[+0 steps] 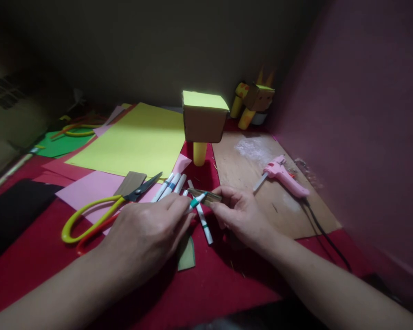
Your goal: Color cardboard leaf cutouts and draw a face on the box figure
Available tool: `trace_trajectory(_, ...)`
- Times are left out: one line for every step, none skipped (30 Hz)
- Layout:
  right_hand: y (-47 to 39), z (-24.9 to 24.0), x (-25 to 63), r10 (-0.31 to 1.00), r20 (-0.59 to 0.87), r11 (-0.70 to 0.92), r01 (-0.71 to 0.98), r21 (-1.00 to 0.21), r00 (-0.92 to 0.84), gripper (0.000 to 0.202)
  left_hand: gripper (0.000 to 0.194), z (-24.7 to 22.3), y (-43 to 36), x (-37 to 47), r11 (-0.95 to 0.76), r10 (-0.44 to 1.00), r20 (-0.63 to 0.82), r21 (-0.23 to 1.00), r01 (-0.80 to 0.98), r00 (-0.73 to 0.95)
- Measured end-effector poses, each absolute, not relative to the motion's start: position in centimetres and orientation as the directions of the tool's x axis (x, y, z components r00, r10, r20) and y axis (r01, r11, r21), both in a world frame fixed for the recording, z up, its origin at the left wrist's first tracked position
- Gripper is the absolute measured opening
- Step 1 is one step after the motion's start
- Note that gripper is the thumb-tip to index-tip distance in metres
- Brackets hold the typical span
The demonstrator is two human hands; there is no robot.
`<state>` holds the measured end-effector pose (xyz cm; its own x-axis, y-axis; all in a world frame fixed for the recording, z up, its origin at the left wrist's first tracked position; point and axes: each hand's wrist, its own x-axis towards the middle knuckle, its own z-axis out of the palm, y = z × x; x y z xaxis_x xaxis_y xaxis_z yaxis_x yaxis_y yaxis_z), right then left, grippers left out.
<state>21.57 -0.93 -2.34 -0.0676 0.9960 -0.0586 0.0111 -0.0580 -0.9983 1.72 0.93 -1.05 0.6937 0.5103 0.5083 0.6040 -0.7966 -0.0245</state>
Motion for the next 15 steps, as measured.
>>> trace_trajectory(-0.9, -2.3, 21.6, 0.996, -0.064, -0.063, 0.013, -0.998, -0.065, 0.007, 0.031, -1.0, 1.0, 1.6, -0.793, 0.515, 0.507, -0.024, 0.609, 0.691)
trace_trajectory(-0.9, -2.3, 21.6, 0.996, -0.068, -0.067, 0.017, -0.998, -0.064, 0.008, 0.032, -0.9, 1.0, 1.6, -0.791, 0.522, 0.498, -0.022, 0.612, 0.693)
trace_trajectory(-0.9, -2.3, 21.6, 0.996, -0.069, -0.068, 0.020, -0.997, -0.062, 0.008, 0.032, -0.7, 1.0, 1.6, -0.787, 0.529, 0.492, -0.021, 0.616, 0.692)
trace_trajectory(-0.9, -2.3, 21.6, 0.996, -0.069, -0.068, 0.021, -0.997, -0.062, 0.009, 0.033, -0.6, 1.0, 1.6, -0.784, 0.533, 0.489, -0.023, 0.621, 0.691)
trace_trajectory(-0.9, -2.3, 21.6, 0.996, -0.068, -0.067, 0.019, -0.998, -0.061, 0.009, 0.033, -0.5, 1.0, 1.8, -0.783, 0.530, 0.493, -0.026, 0.621, 0.690)
trace_trajectory(-0.9, -2.2, 21.6, 0.996, -0.068, -0.067, 0.014, -0.998, -0.061, 0.009, 0.032, -0.4, 0.9, 1.9, -0.787, 0.526, 0.491, -0.030, 0.616, 0.695)
trace_trajectory(-1.0, -2.2, 21.6, 0.996, -0.070, -0.070, 0.010, -0.998, -0.062, 0.010, 0.031, -0.3, 0.8, 2.1, -0.794, 0.517, 0.493, -0.030, 0.608, 0.699)
trace_trajectory(-1.0, -2.2, 21.6, 0.995, -0.072, -0.072, 0.007, -0.997, -0.062, 0.009, 0.030, -0.3, 0.7, 2.3, -0.803, 0.506, 0.498, -0.026, 0.596, 0.704)
trace_trajectory(-1.0, -2.2, 21.6, 0.995, -0.075, -0.075, 0.005, -0.997, -0.062, 0.009, 0.030, -0.3, 0.7, 2.5, -0.812, 0.499, 0.498, -0.018, 0.583, 0.710)
trace_trajectory(-1.0, -2.1, 21.6, 0.995, -0.081, -0.080, 0.008, -0.997, -0.063, 0.008, 0.030, -0.4, 0.6, 2.6, -0.822, 0.490, 0.499, -0.009, 0.570, 0.715)
trace_trajectory(-1.0, -2.1, 21.5, 0.995, -0.083, -0.082, 0.011, -0.997, -0.061, 0.008, 0.030, -0.4, 0.5, 2.6, -0.828, 0.485, 0.499, -0.003, 0.561, 0.718)
trace_trajectory(-1.0, -2.1, 21.5, 0.995, -0.081, -0.081, 0.012, -0.997, -0.058, 0.007, 0.030, -0.5, 0.5, 2.6, -0.830, 0.483, 0.500, -0.001, 0.558, 0.719)
trace_trajectory(-1.0, -2.1, 21.5, 0.995, -0.080, -0.079, 0.011, -0.997, -0.054, 0.008, 0.030, -0.5, 0.5, 2.6, -0.828, 0.486, 0.497, -0.001, 0.561, 0.718)
trace_trajectory(-1.0, -2.1, 21.5, 0.996, -0.077, -0.076, 0.008, -0.997, -0.050, 0.008, 0.029, -0.6, 0.4, 2.5, -0.823, 0.495, 0.490, -0.001, 0.569, 0.718)
trace_trajectory(-1.0, -2.1, 21.5, 0.996, -0.074, -0.074, 0.006, -0.997, -0.048, 0.009, 0.029, -0.6, 0.4, 2.5, -0.815, 0.505, 0.489, 0.000, 0.579, 0.711)
